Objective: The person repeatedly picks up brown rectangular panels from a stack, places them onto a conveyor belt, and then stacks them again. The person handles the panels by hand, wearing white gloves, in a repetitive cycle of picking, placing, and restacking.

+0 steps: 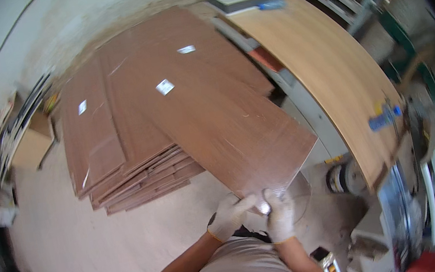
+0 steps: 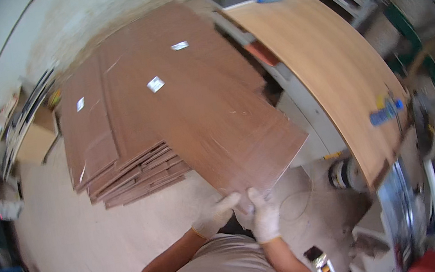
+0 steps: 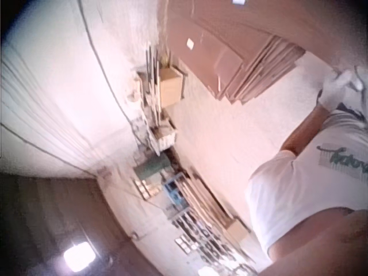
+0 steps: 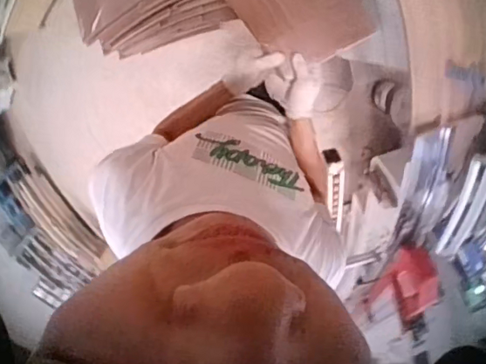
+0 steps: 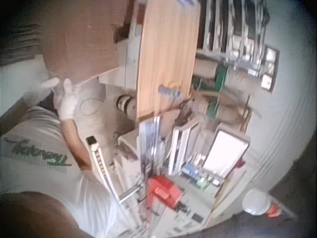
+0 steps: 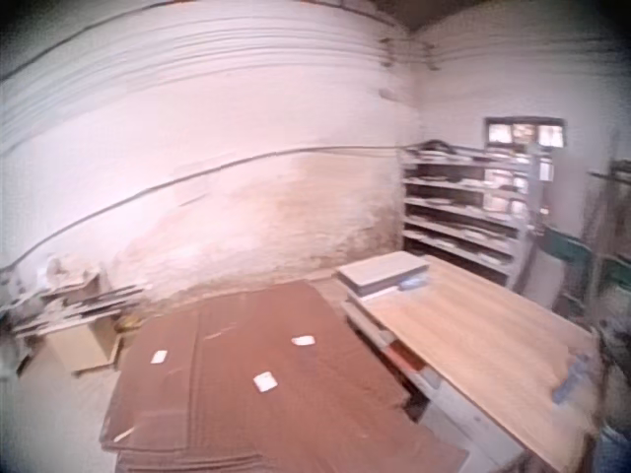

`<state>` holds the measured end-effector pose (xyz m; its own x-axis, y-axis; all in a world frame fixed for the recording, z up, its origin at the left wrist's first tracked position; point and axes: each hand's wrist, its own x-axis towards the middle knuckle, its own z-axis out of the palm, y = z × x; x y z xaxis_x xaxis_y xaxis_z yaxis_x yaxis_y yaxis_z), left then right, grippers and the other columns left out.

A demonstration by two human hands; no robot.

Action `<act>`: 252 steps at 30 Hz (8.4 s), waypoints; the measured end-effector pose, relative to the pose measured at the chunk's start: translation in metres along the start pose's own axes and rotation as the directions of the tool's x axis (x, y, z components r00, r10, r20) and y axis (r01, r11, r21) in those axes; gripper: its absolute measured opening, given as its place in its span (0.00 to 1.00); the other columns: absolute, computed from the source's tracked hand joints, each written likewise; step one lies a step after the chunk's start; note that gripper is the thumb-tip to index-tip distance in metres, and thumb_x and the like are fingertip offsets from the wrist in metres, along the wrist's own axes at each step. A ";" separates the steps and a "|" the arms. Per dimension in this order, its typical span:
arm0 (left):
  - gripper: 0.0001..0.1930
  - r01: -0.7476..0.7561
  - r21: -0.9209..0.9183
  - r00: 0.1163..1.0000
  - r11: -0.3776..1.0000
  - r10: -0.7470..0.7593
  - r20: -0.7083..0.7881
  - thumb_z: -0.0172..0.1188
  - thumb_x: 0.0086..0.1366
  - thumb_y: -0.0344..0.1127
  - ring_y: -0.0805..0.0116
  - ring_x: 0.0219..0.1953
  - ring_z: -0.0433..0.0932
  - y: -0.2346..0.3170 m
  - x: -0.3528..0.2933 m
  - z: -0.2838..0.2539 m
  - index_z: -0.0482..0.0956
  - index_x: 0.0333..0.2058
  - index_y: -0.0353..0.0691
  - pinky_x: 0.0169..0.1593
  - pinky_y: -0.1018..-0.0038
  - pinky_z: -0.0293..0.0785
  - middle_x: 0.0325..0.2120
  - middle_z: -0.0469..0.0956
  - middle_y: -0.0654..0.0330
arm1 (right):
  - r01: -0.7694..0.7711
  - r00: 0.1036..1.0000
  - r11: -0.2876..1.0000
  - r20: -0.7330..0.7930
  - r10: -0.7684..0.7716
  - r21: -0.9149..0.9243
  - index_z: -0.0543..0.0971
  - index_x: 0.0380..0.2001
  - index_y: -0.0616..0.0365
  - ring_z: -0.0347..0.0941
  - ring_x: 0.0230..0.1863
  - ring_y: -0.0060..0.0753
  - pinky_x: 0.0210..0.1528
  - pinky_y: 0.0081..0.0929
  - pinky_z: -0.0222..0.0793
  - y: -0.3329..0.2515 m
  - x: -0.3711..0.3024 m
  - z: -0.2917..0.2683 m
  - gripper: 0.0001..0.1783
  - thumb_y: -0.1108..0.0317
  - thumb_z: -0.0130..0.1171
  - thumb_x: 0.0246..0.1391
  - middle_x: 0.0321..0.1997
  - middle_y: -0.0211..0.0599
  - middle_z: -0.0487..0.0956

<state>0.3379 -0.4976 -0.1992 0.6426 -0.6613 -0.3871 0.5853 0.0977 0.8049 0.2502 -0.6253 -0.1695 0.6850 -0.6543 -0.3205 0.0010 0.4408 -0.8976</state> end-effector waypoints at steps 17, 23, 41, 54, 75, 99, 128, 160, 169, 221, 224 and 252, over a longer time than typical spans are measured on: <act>0.32 -0.526 0.483 0.846 0.700 0.487 0.217 0.57 0.73 0.13 0.60 0.66 0.74 -0.009 0.161 0.057 0.65 0.74 0.29 0.73 0.64 0.71 0.69 0.72 0.50 | 0.083 0.667 0.951 -0.693 -0.274 -0.297 0.84 0.48 0.63 0.73 0.42 0.16 0.46 0.22 0.71 -0.100 -0.257 -0.480 0.17 0.59 0.64 0.68 0.42 0.24 0.81; 0.25 -0.207 0.076 0.927 0.975 0.170 0.333 0.63 0.77 0.30 0.59 0.61 0.79 -0.120 0.181 0.258 0.73 0.70 0.36 0.62 0.66 0.81 0.62 0.79 0.54 | -0.071 0.331 0.917 -0.876 -0.350 -0.393 0.86 0.41 0.65 0.81 0.41 0.40 0.47 0.37 0.77 -0.095 -0.287 -0.692 0.22 0.52 0.64 0.67 0.37 0.43 0.85; 0.32 0.188 -0.075 0.908 0.979 -0.145 0.392 0.53 0.82 0.55 0.58 0.70 0.70 -0.127 0.189 0.337 0.71 0.70 0.33 0.76 0.59 0.61 0.69 0.74 0.55 | 0.687 -0.232 0.726 -0.952 0.200 -0.014 0.64 0.70 0.71 0.76 0.63 0.46 0.68 0.41 0.72 -0.116 -0.045 -0.521 0.37 0.75 0.68 0.64 0.69 0.53 0.75; 0.32 0.048 0.407 0.909 0.912 -0.209 0.360 0.65 0.77 0.49 0.64 0.61 0.78 -0.226 0.128 0.441 0.74 0.68 0.30 0.63 0.64 0.77 0.62 0.78 0.56 | 0.753 -0.264 0.622 -0.964 -0.017 -0.217 0.75 0.62 0.70 0.78 0.57 0.35 0.64 0.37 0.74 -0.106 -0.146 -0.672 0.25 0.78 0.64 0.64 0.59 0.41 0.80; 0.47 -0.751 0.641 0.519 0.161 -0.456 0.723 0.38 0.77 0.73 0.28 0.50 0.81 -0.314 0.020 0.597 0.86 0.38 0.27 0.58 0.44 0.72 0.36 0.85 0.33 | 0.609 -0.262 0.793 -0.945 0.197 -0.003 0.61 0.71 0.75 0.75 0.65 0.54 0.70 0.46 0.71 -0.127 -0.079 -0.554 0.44 0.65 0.73 0.62 0.72 0.62 0.71; 0.35 -0.182 0.959 0.962 0.217 -0.161 0.219 0.58 0.73 0.69 0.60 0.34 0.86 -0.126 0.070 0.266 0.89 0.32 0.37 0.48 0.61 0.81 0.26 0.87 0.53 | -0.038 0.034 0.945 -0.946 -0.323 -0.324 0.81 0.54 0.70 0.76 0.50 0.35 0.50 0.37 0.78 -0.084 -0.252 -0.854 0.19 0.67 0.66 0.67 0.52 0.38 0.83; 0.17 -0.259 -0.399 0.684 0.880 -0.124 -0.719 0.77 0.67 0.48 0.68 0.20 0.70 0.078 0.291 -0.059 0.85 0.34 0.40 0.26 0.68 0.65 0.26 0.81 0.60 | -0.383 0.913 0.916 0.103 0.395 -0.122 0.77 0.54 0.62 0.82 0.40 0.39 0.42 0.38 0.87 -0.004 0.294 0.097 0.25 0.52 0.67 0.70 0.46 0.45 0.82; 0.36 -0.345 0.113 0.938 0.932 0.338 0.078 0.59 0.79 0.54 0.51 0.70 0.71 0.057 0.249 0.111 0.67 0.73 0.32 0.73 0.54 0.68 0.73 0.69 0.49 | -0.381 0.111 0.858 -0.939 -0.327 -0.344 0.81 0.31 0.74 0.68 0.30 0.33 0.40 0.44 0.70 -0.108 -0.181 -0.433 0.41 0.36 0.55 0.72 0.24 0.44 0.75; 0.28 0.028 0.116 0.995 0.993 -0.039 0.090 0.66 0.77 0.51 0.57 0.54 0.84 -0.047 0.321 0.224 0.82 0.57 0.27 0.57 0.59 0.82 0.56 0.83 0.50 | -0.673 0.092 0.677 -0.942 -0.323 -0.298 0.87 0.43 0.71 0.80 0.57 0.71 0.63 0.56 0.71 -0.103 -0.285 -0.653 0.43 0.33 0.49 0.69 0.49 0.70 0.84; 0.41 -0.442 0.810 0.705 0.385 -0.409 0.580 0.54 0.74 0.71 0.43 0.34 0.87 -0.356 -0.025 0.564 0.88 0.36 0.27 0.42 0.48 0.79 0.31 0.86 0.37 | 0.587 -0.320 0.807 -0.896 0.309 0.069 0.64 0.68 0.75 0.75 0.63 0.51 0.68 0.46 0.71 -0.090 -0.132 -0.566 0.42 0.62 0.74 0.61 0.69 0.60 0.74; 0.44 -0.657 0.731 0.492 0.184 -0.630 0.601 0.52 0.74 0.72 0.45 0.40 0.86 -0.348 -0.020 0.592 0.86 0.33 0.25 0.48 0.53 0.77 0.32 0.86 0.37 | 0.638 -0.329 0.770 -0.897 0.296 0.020 0.65 0.68 0.74 0.76 0.62 0.52 0.67 0.46 0.73 -0.098 -0.138 -0.565 0.39 0.66 0.73 0.63 0.66 0.58 0.76; 0.34 -0.092 0.993 0.985 0.072 -0.139 0.102 0.58 0.73 0.65 0.58 0.28 0.87 -0.018 -0.050 0.129 0.88 0.30 0.34 0.39 0.59 0.82 0.22 0.86 0.50 | 0.313 0.039 0.944 -0.992 -0.118 -0.100 0.84 0.59 0.59 0.83 0.55 0.41 0.62 0.46 0.77 -0.041 -0.367 -0.837 0.27 0.51 0.66 0.66 0.53 0.42 0.87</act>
<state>0.2311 -0.5624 -0.1365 0.5017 -0.7405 -0.4472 -0.5078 -0.6706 0.5407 -0.6108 -0.9171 -0.2686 -0.6964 -0.6872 -0.2069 0.1428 0.1499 -0.9783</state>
